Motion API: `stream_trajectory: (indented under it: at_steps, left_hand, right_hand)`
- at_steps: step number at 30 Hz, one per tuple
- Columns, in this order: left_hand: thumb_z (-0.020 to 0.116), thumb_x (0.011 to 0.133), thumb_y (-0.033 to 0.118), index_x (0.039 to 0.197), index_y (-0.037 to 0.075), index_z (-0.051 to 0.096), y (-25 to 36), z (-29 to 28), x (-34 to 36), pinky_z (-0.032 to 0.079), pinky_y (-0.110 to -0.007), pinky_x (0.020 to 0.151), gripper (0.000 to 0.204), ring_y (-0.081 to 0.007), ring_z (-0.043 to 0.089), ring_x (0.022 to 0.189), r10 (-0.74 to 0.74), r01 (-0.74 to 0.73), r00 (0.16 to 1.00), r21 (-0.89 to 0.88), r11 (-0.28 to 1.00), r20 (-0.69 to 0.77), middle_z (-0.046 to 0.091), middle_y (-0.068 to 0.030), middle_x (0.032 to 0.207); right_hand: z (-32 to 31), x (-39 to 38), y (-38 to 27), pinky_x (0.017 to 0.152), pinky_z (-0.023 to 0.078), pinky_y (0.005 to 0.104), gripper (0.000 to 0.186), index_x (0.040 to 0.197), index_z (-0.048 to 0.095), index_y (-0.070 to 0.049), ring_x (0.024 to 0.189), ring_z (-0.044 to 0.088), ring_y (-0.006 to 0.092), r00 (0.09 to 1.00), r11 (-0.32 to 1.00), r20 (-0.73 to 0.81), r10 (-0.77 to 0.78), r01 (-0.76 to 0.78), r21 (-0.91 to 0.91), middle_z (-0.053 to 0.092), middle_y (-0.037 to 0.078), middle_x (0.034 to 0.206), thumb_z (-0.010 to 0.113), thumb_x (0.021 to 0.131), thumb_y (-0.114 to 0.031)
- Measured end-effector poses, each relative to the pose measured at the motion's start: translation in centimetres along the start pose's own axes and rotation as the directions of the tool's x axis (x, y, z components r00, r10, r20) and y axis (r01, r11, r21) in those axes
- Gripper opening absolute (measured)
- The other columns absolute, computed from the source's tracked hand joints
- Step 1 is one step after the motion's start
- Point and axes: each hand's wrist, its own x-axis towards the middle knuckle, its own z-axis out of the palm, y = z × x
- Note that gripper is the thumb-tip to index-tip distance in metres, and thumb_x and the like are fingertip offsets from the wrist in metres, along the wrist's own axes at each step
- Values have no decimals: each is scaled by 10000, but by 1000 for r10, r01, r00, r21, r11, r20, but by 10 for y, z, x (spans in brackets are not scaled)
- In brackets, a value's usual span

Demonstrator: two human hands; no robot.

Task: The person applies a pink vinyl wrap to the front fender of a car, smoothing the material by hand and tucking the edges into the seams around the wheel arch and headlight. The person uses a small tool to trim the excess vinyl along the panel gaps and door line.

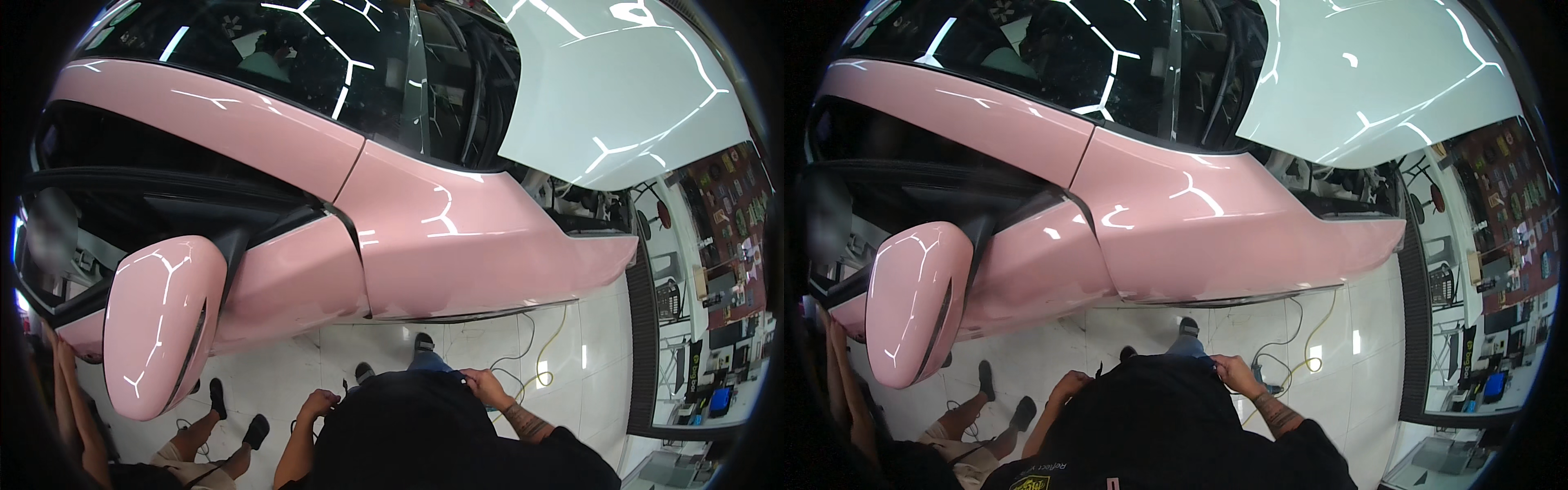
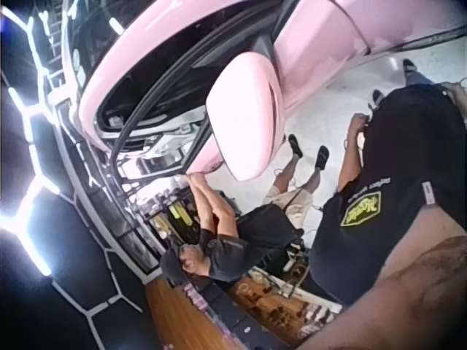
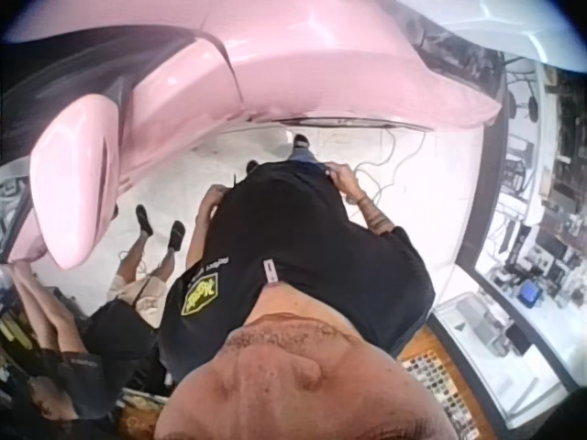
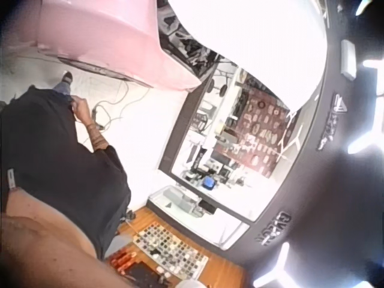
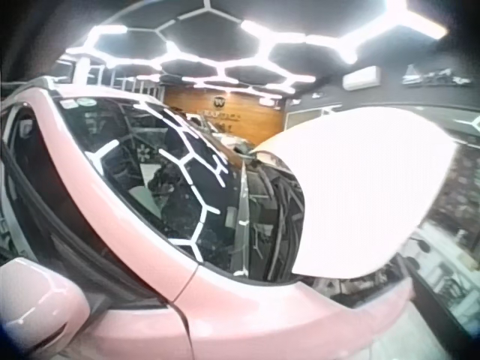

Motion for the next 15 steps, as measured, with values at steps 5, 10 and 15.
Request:
stream_trajectory:
  at_steps: [5, 10, 15]
  left_hand:
    - [593, 905, 228, 964, -18, 672, 73, -6, 9, 536, -313, 553, 265, -201, 697, 657, 33, -35, 999, -61, 998, -29, 710, -116, 826]
    - [564, 906, 154, 973, -24, 654, 135, 8, 37, 526, -310, 596, 210, -188, 689, 693, 156, -156, 986, 2, 988, 53, 699, -112, 833]
    - [552, 908, 116, 977, -21, 665, 205, 21, 24, 514, -303, 598, 191, -184, 687, 702, 177, -178, 984, 111, 978, 23, 697, -107, 841]
  right_hand:
    - [-8, 22, 30, 843, 500, 399, 291, 1108, 626, -28, 951, 627, 377, 999, 998, -21, -41, 42, 54, 662, 188, 991, 488, 851, -31]
    - [-36, 83, 34, 714, 493, 483, 164, 1025, 606, -58, 812, 621, 409, 986, 983, 16, -167, 168, -70, 652, 198, 830, 507, 907, -117]
    - [-82, 98, 38, 649, 506, 498, 125, 877, 642, -44, 758, 635, 398, 989, 942, 95, -111, 135, -307, 642, 198, 754, 589, 769, -80]
